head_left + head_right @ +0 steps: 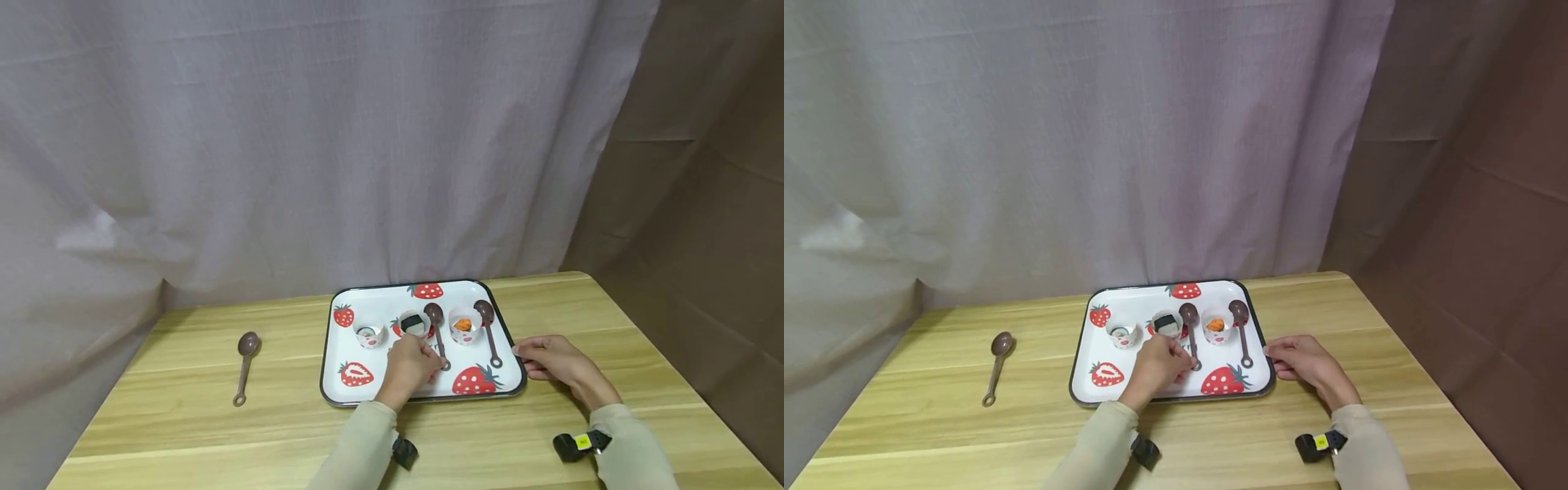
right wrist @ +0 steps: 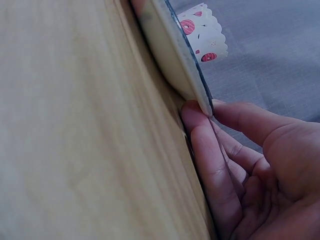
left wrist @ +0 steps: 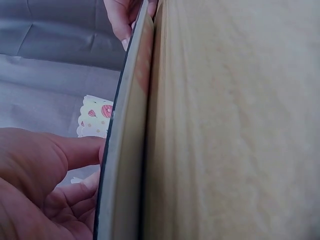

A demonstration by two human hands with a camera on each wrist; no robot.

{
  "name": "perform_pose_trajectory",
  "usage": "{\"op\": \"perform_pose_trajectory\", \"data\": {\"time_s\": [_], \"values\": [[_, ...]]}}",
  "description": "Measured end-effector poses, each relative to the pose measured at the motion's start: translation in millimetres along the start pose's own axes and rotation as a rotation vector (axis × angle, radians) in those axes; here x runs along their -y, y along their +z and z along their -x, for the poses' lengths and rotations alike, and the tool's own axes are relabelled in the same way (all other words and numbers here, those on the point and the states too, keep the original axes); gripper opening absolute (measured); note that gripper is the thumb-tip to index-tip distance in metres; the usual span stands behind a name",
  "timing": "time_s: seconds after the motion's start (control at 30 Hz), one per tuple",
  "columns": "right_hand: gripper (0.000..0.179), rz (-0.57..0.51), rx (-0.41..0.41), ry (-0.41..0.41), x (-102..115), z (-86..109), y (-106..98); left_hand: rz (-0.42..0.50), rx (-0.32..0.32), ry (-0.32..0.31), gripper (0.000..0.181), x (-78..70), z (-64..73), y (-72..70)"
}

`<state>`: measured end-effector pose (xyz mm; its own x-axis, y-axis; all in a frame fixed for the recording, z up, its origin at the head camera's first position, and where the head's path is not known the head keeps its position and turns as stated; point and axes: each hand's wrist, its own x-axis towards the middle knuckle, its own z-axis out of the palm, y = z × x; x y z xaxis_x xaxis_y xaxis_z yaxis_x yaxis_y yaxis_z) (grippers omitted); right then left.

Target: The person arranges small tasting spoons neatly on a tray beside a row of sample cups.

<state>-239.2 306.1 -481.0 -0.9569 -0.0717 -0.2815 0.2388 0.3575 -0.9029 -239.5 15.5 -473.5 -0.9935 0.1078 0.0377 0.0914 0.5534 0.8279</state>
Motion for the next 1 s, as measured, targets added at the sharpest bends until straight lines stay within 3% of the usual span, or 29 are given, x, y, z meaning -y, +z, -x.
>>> {"op": "perform_pose_trajectory", "data": {"time_s": [0.37, 0.5, 0.63, 0.77, 1.0], "values": [[0.044, 0.005, 0.002, 0.001, -2.3, -1.9, 1.8, -0.062, -0.037, 0.008, 0.026, -4.0, 3.9, -2.5], [0.045, 0.000, 0.005, 0.004, -2.1, -1.7, -1.1, -0.068, -0.005, 0.069, 0.025, -10.8, 10.5, -12.4], [0.046, -0.006, 0.005, 0.012, -0.9, -0.3, -4.3, -0.085, 0.029, 0.171, 0.022, -21.5, 19.7, -32.6], [0.049, -0.004, 0.010, 0.007, -0.4, -0.7, -5.6, -0.117, 0.025, 0.243, 0.016, -32.6, 28.3, -58.0], [0.048, -0.008, 0.007, 0.017, -0.5, -1.6, -0.7, -0.231, -0.038, 0.283, 0.011, -35.6, 41.3, -104.8]]}}
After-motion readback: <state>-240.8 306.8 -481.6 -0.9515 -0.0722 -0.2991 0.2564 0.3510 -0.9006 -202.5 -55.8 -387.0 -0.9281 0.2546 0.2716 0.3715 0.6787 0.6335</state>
